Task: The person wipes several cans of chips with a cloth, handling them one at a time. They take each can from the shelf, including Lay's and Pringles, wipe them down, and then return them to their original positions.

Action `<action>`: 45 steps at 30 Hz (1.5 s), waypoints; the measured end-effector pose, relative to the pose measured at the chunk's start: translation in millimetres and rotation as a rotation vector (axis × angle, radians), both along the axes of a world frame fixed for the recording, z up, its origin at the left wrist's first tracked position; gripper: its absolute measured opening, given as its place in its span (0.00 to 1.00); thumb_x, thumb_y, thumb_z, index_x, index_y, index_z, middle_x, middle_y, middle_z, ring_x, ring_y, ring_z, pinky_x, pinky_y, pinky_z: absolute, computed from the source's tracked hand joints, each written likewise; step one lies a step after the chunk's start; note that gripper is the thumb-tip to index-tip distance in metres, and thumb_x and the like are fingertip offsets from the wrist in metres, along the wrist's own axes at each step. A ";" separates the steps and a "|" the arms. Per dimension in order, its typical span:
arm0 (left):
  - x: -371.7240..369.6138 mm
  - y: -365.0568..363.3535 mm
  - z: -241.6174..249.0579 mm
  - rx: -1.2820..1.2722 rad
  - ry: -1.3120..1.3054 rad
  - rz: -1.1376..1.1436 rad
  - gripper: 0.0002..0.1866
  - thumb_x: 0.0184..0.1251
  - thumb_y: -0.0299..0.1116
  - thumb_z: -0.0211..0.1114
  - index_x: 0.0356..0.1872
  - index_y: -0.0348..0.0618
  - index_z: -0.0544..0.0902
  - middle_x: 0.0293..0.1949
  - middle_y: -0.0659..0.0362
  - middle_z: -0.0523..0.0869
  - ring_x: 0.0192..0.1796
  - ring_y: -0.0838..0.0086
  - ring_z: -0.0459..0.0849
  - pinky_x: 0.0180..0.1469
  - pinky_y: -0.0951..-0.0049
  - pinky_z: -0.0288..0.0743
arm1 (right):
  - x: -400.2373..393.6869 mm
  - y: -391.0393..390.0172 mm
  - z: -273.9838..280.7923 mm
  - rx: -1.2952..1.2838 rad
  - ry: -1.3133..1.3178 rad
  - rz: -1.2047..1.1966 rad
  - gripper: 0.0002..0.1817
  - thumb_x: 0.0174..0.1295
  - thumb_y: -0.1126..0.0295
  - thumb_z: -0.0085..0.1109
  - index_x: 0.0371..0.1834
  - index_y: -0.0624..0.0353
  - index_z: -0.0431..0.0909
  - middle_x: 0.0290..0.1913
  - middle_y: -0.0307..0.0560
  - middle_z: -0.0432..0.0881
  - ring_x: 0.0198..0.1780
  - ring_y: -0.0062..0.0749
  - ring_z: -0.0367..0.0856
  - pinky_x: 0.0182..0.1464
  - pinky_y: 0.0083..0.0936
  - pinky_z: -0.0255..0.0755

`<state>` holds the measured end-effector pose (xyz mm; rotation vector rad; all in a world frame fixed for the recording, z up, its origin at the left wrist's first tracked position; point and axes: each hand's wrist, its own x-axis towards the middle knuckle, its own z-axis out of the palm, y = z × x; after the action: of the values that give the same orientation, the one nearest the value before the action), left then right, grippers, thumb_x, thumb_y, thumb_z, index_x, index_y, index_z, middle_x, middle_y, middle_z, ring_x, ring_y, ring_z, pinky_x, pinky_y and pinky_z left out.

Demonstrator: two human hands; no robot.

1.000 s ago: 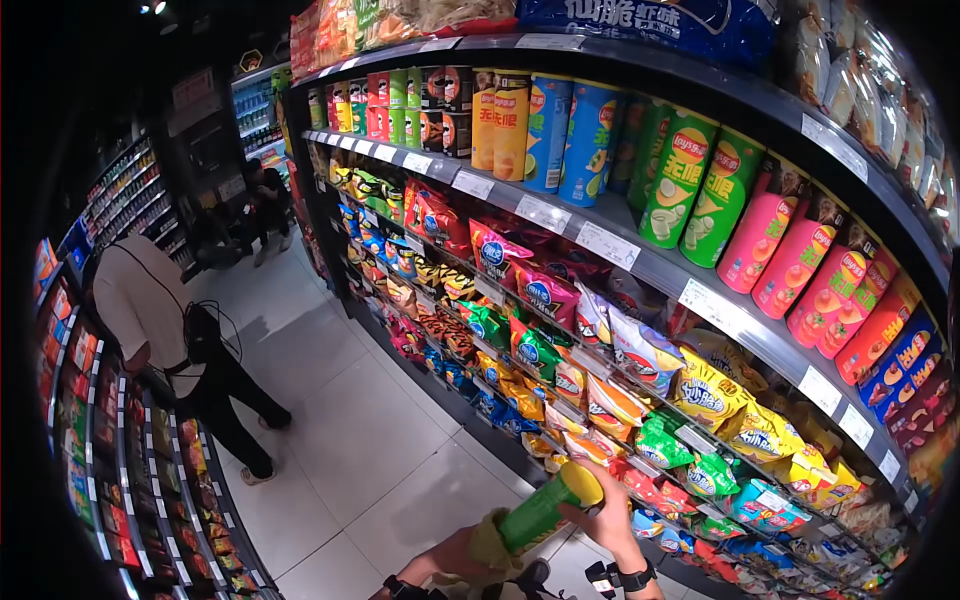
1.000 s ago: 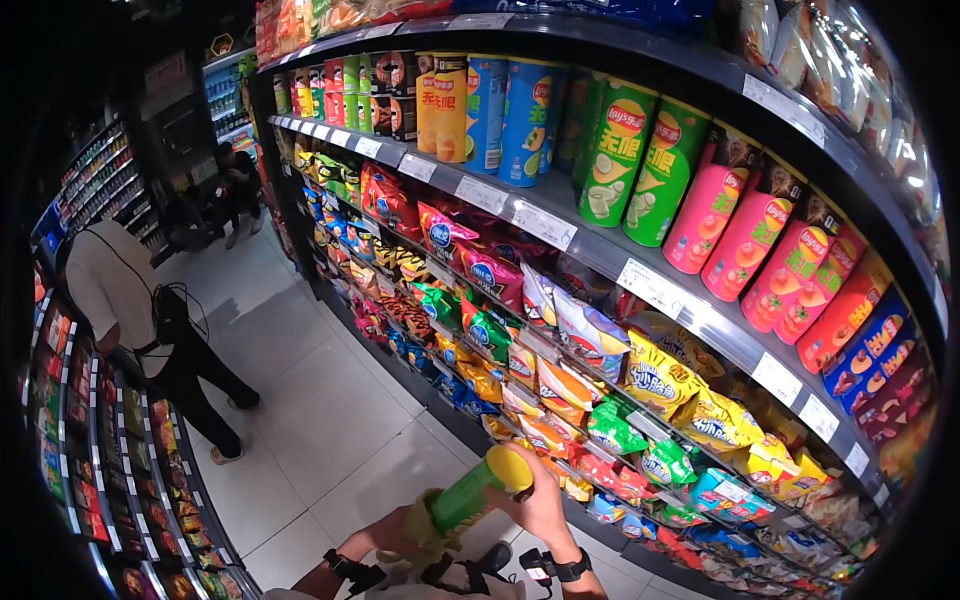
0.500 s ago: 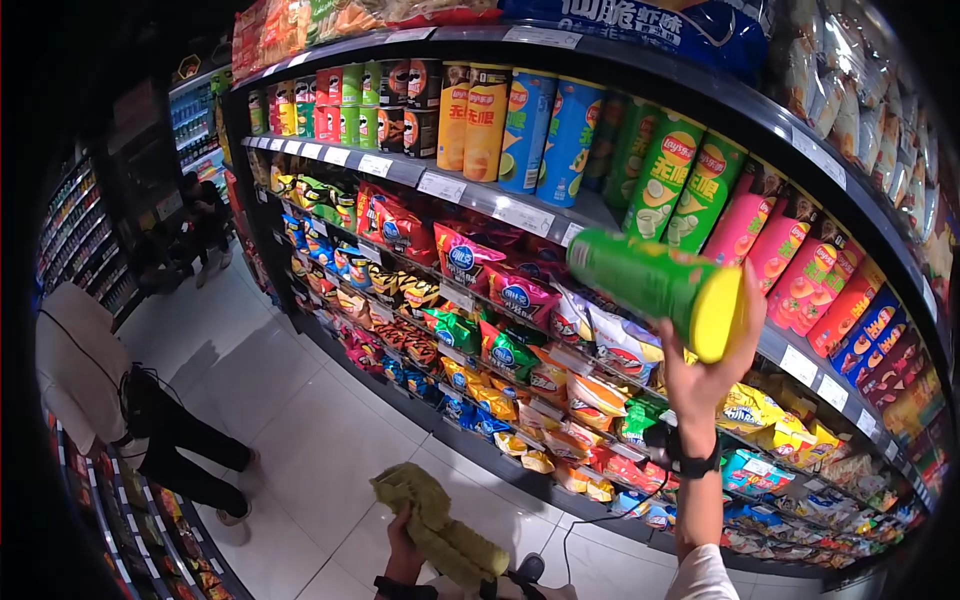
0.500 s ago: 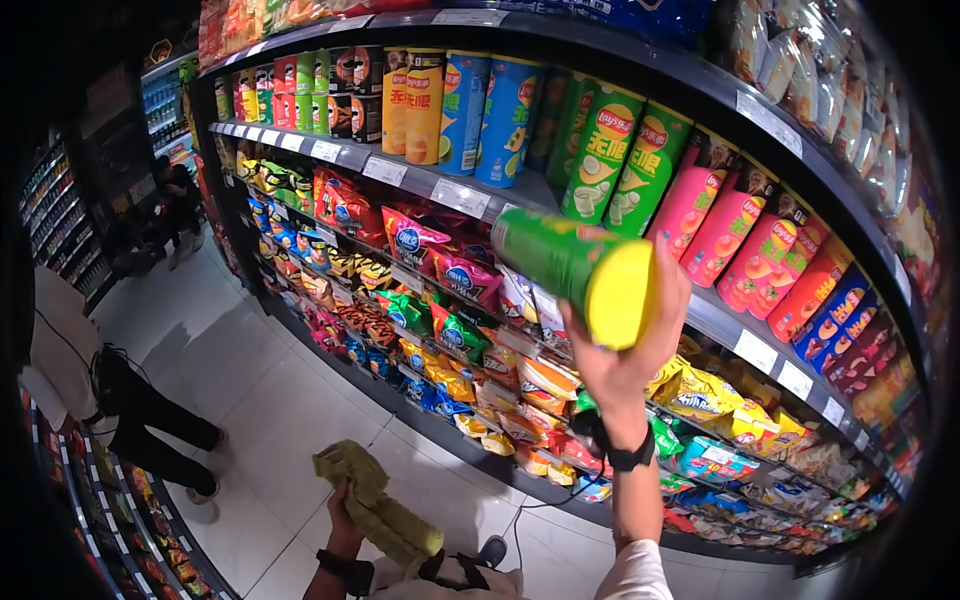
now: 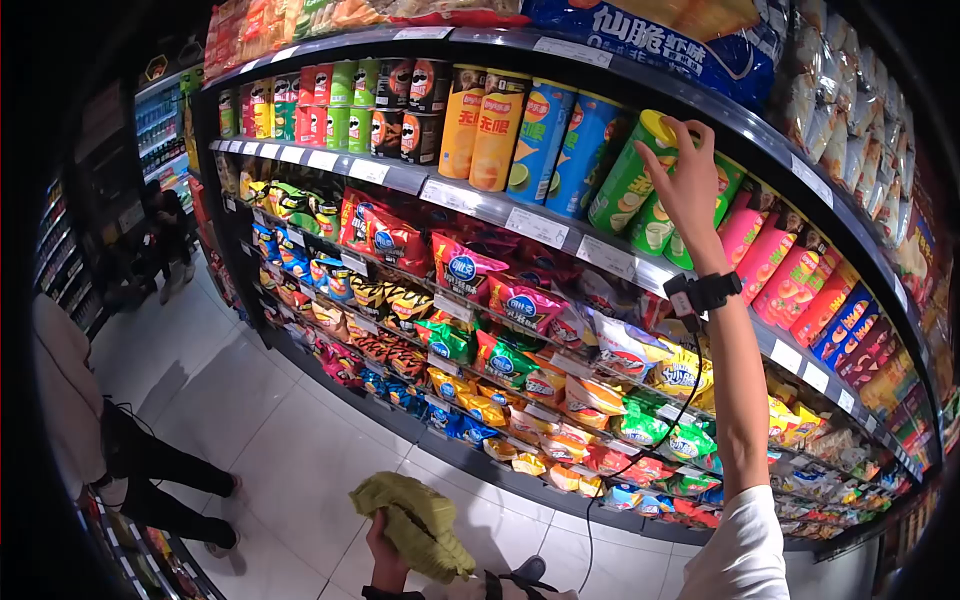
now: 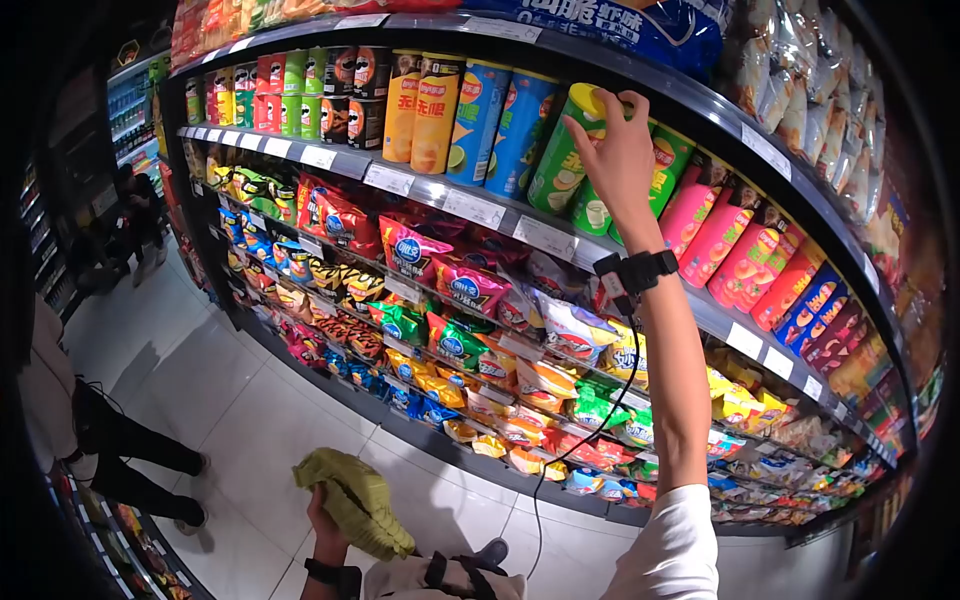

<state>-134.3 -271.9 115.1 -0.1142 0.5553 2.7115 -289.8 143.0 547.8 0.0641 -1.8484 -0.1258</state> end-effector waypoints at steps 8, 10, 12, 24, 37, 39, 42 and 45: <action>0.2 -6.7 -7.9 0.017 -0.091 -0.108 0.33 0.67 0.49 0.59 0.68 0.42 0.66 0.64 0.50 0.74 0.65 0.52 0.72 0.68 0.49 0.65 | -20.0 -0.1 3.9 0.031 -0.150 -0.251 0.34 0.56 0.57 0.69 0.64 0.57 0.67 0.58 0.54 0.71 0.50 0.50 0.81 0.42 0.41 0.79; 1.7 -8.5 -9.4 0.011 -0.118 -0.145 0.32 0.67 0.47 0.58 0.68 0.41 0.66 0.63 0.48 0.74 0.65 0.51 0.73 0.68 0.48 0.65 | -25.5 1.6 3.0 0.070 -0.136 -0.301 0.34 0.56 0.58 0.69 0.63 0.58 0.67 0.58 0.54 0.71 0.50 0.50 0.80 0.42 0.41 0.79; 3.0 -9.6 -6.5 -0.022 -0.136 -0.142 0.32 0.67 0.47 0.58 0.68 0.41 0.66 0.63 0.48 0.75 0.64 0.51 0.73 0.67 0.48 0.66 | -29.2 -1.2 3.3 0.103 -0.120 -0.352 0.34 0.55 0.58 0.69 0.63 0.59 0.68 0.58 0.54 0.71 0.51 0.50 0.80 0.42 0.40 0.80; 4.9 -17.5 8.5 -0.052 -0.170 -0.130 0.28 0.68 0.43 0.55 0.65 0.39 0.69 0.60 0.48 0.77 0.62 0.51 0.76 0.66 0.49 0.68 | -47.8 -6.7 5.6 0.077 -0.118 -0.303 0.24 0.56 0.69 0.61 0.56 0.65 0.71 0.57 0.53 0.72 0.53 0.49 0.75 0.43 0.43 0.80; 7.5 -18.6 12.1 -0.080 -0.169 -0.178 0.28 0.67 0.40 0.56 0.65 0.38 0.68 0.61 0.48 0.76 0.63 0.52 0.74 0.67 0.50 0.66 | -71.9 -29.3 6.0 0.191 -0.081 -0.159 0.26 0.56 0.62 0.66 0.54 0.66 0.71 0.59 0.54 0.71 0.59 0.49 0.67 0.59 0.41 0.63; 8.3 -18.6 2.6 -0.089 -0.158 -0.174 0.28 0.69 0.42 0.54 0.66 0.38 0.68 0.62 0.47 0.75 0.64 0.52 0.74 0.68 0.49 0.66 | -74.0 -36.8 -3.1 0.142 0.101 0.026 0.28 0.54 0.59 0.69 0.49 0.68 0.70 0.57 0.57 0.71 0.60 0.50 0.67 0.59 0.42 0.63; 8.8 -22.3 3.7 -0.092 -0.155 -0.173 0.29 0.72 0.47 0.50 0.67 0.39 0.66 0.64 0.47 0.74 0.65 0.51 0.73 0.69 0.49 0.65 | -66.2 -47.9 -13.7 -0.042 0.158 0.195 0.33 0.52 0.60 0.74 0.52 0.70 0.68 0.54 0.59 0.71 0.54 0.52 0.73 0.55 0.38 0.68; 8.7 -22.3 -2.6 -0.135 -0.198 -0.200 0.31 0.76 0.54 0.42 0.69 0.42 0.65 0.66 0.48 0.71 0.67 0.51 0.72 0.69 0.48 0.64 | -58.2 -53.1 -20.5 -0.162 0.137 0.256 0.35 0.52 0.61 0.74 0.57 0.68 0.67 0.52 0.57 0.73 0.52 0.47 0.75 0.55 0.35 0.69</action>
<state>-125.5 -294.3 112.5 -0.3396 0.6529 2.4343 -348.0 89.9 527.3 0.1740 -1.6920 0.1931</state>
